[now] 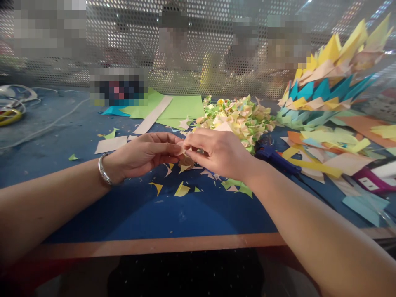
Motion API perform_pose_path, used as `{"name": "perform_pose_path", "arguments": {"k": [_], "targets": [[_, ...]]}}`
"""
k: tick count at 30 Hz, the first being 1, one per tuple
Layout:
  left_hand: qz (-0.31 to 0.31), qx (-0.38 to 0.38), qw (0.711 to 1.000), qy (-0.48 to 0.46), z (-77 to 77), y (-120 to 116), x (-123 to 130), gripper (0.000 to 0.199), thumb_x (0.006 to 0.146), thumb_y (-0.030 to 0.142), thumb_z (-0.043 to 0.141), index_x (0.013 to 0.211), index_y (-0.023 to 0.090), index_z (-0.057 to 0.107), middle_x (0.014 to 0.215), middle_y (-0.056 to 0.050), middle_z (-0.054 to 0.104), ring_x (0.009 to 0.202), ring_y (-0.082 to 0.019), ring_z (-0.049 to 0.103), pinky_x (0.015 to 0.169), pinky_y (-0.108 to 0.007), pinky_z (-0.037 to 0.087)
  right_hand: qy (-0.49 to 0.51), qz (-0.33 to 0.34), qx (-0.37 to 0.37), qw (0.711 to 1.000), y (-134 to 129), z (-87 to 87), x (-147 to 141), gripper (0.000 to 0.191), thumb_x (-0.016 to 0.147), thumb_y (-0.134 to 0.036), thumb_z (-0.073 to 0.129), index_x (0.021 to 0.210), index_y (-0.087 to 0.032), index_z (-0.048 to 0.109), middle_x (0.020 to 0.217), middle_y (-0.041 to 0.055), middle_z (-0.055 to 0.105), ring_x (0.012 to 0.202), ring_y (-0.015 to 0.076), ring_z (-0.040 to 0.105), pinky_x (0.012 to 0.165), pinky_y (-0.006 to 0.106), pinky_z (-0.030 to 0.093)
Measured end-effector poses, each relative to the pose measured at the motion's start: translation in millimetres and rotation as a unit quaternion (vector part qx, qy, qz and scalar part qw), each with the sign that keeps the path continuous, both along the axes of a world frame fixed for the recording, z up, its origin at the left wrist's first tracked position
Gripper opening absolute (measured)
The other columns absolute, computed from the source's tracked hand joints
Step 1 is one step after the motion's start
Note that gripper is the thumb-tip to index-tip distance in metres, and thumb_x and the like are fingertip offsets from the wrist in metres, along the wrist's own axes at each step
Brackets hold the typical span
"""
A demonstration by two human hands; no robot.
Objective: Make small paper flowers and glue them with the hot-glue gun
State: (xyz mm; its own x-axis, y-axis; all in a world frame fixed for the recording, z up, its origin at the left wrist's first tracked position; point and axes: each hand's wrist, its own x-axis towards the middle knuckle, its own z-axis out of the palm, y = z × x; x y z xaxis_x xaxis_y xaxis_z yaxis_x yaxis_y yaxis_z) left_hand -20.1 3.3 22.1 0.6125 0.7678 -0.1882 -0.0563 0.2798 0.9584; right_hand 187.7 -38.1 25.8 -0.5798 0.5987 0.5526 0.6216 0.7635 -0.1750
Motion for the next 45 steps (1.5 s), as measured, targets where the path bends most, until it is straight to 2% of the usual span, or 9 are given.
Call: {"name": "perform_pose_path", "arguments": {"k": [5,14,18,23,34,37,42,45], "targets": [[0.009,0.040,0.999,0.004,-1.8,-2.6,0.6,0.003,0.086,0.011,0.067,0.082,0.011,0.067,0.076,-0.004,0.075,0.072,-0.015,0.075,0.080,-0.028,0.058,0.004,-0.011,-0.019,1.000,2.0,0.7,-0.3,0.008,0.090,-0.018,0.063,0.084,-0.016,0.066,0.079,0.0023,0.066,0.067,0.0111,0.056,0.061,0.024,0.042],[-0.003,0.094,0.995,-0.020,-3.4,-7.0,1.8,0.011,0.081,0.017,0.073,0.087,0.009,0.071,0.082,-0.006,0.075,0.077,-0.016,0.073,0.082,-0.030,0.059,0.042,-0.048,-0.065,0.996,2.1,-0.1,-1.4,0.009,0.086,-0.015,0.066,0.077,-0.016,0.064,0.068,-0.0021,0.059,0.059,0.0080,0.051,0.054,0.022,0.038],[0.008,0.130,0.991,0.001,-5.4,-9.5,2.0,0.011,0.077,0.016,0.077,0.086,0.011,0.072,0.080,-0.003,0.074,0.075,-0.014,0.072,0.082,-0.028,0.059,0.050,-0.057,-0.070,0.995,1.5,0.0,-1.8,0.010,0.086,-0.018,0.067,0.077,-0.016,0.063,0.069,-0.0022,0.058,0.058,0.0074,0.049,0.052,0.021,0.037],[0.029,0.144,0.989,0.014,-8.1,-10.9,2.8,0.009,0.080,0.020,0.076,0.083,0.012,0.073,0.078,-0.003,0.075,0.077,-0.015,0.074,0.084,-0.030,0.060,0.056,-0.056,-0.072,0.994,1.2,0.6,-2.6,0.012,0.086,-0.018,0.066,0.076,-0.016,0.061,0.069,-0.0026,0.057,0.054,0.0063,0.044,0.050,0.022,0.035],[0.038,0.164,0.985,0.027,-8.4,-9.9,3.2,0.005,0.082,0.018,0.073,0.083,0.013,0.073,0.077,-0.003,0.076,0.078,-0.017,0.076,0.083,-0.030,0.062,0.051,-0.071,-0.056,0.995,0.9,1.5,-3.6,0.013,0.086,-0.021,0.065,0.074,-0.017,0.059,0.069,-0.0018,0.057,0.054,0.0079,0.044,0.052,0.023,0.035],[0.036,0.186,0.981,0.035,-6.6,-10.7,3.5,0.006,0.083,0.018,0.072,0.085,0.012,0.072,0.078,-0.004,0.076,0.079,-0.018,0.076,0.081,-0.030,0.063,0.058,-0.079,-0.067,0.993,0.6,1.9,-4.2,0.012,0.086,-0.022,0.065,0.076,-0.017,0.060,0.069,-0.0017,0.057,0.054,0.0075,0.044,0.052,0.023,0.035],[0.033,0.231,0.972,0.040,-5.3,-12.0,3.3,0.007,0.083,0.020,0.070,0.086,0.014,0.069,0.079,-0.004,0.075,0.078,-0.018,0.076,0.078,-0.030,0.063,0.060,-0.052,-0.073,0.994,0.1,1.7,-3.5,0.012,0.089,-0.019,0.062,0.078,-0.017,0.062,0.069,-0.0016,0.056,0.057,0.0085,0.045,0.054,0.024,0.036],[0.025,0.285,0.955,0.081,-5.9,-11.3,1.7,0.009,0.084,0.023,0.067,0.082,0.015,0.067,0.077,-0.005,0.076,0.075,-0.017,0.075,0.071,-0.027,0.060,0.046,-0.046,-0.064,0.996,0.9,0.1,-2.4,0.013,0.090,-0.020,0.061,0.078,-0.017,0.061,0.069,-0.0015,0.057,0.059,0.0092,0.046,0.055,0.024,0.036]]}}
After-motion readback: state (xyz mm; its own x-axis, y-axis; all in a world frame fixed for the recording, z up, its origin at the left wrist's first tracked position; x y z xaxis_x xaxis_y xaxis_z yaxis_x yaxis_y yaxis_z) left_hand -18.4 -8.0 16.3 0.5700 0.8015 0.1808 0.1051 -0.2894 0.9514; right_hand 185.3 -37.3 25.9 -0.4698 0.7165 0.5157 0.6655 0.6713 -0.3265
